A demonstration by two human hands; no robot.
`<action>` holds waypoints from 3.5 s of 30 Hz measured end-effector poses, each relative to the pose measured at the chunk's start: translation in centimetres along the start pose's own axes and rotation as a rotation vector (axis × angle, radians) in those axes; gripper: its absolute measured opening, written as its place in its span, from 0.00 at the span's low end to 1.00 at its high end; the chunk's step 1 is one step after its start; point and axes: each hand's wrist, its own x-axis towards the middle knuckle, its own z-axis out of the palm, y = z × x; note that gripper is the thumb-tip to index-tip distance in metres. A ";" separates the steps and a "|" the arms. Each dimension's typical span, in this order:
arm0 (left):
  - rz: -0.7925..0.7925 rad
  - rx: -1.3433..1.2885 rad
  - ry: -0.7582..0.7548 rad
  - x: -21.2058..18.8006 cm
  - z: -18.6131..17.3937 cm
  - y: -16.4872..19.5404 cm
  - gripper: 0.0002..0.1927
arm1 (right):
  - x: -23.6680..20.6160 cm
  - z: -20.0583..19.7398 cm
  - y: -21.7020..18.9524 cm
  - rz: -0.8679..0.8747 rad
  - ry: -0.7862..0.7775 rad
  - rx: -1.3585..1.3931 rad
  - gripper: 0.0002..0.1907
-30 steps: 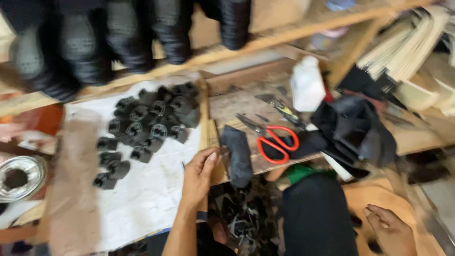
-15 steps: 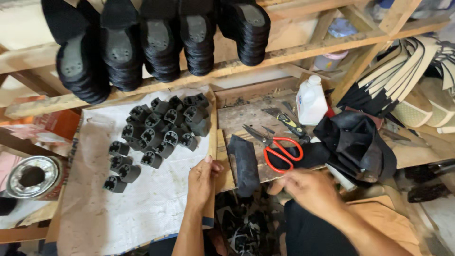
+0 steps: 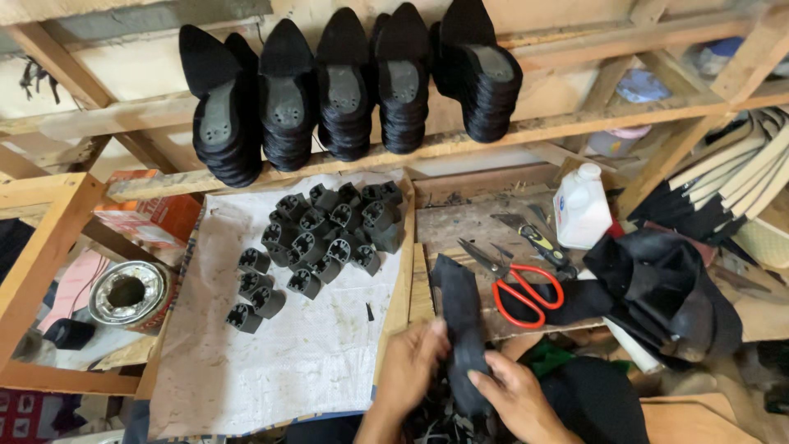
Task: The person repeatedly picks small black plastic components from a pile, wraps a strip of black fabric around each one, and trims the excess with red-handled scissors. The wrapped components are placed back on the pile after trimming.
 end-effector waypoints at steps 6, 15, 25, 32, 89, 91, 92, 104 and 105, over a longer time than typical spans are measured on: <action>-0.193 -0.259 -0.071 -3.3 3.9 -3.8 0.29 | -2.5 0.4 3.7 0.004 -0.294 -0.343 0.23; -0.236 -0.559 -0.151 -4.1 3.7 -5.2 0.23 | -3.2 0.2 5.4 0.137 -0.478 -0.345 0.26; -0.049 -0.583 -0.176 -5.8 3.0 -3.9 0.10 | -2.9 -3.4 3.0 -0.099 -0.142 0.003 0.11; -0.242 -1.116 -0.595 -8.3 2.0 -3.2 0.25 | -3.9 -3.0 -1.7 -0.591 -0.123 -0.226 0.08; -0.218 -0.726 -0.164 -4.6 0.1 0.0 0.07 | -5.8 -7.9 -3.2 0.426 -0.556 -0.101 0.16; -0.243 -0.737 -0.155 -4.6 0.1 0.1 0.07 | -5.7 -7.7 -3.4 0.464 -0.550 -0.061 0.17; -0.256 -0.743 -0.151 -4.7 0.1 0.1 0.07 | -5.7 -7.7 -3.4 0.456 -0.554 -0.108 0.17; -0.252 -0.741 -0.182 -4.7 0.4 -0.3 0.05 | -5.9 -8.4 -0.5 0.423 -0.504 -0.121 0.14; -0.246 -0.744 -0.187 -4.7 0.4 -0.3 0.05 | -5.8 -8.5 0.0 0.401 -0.506 -0.120 0.14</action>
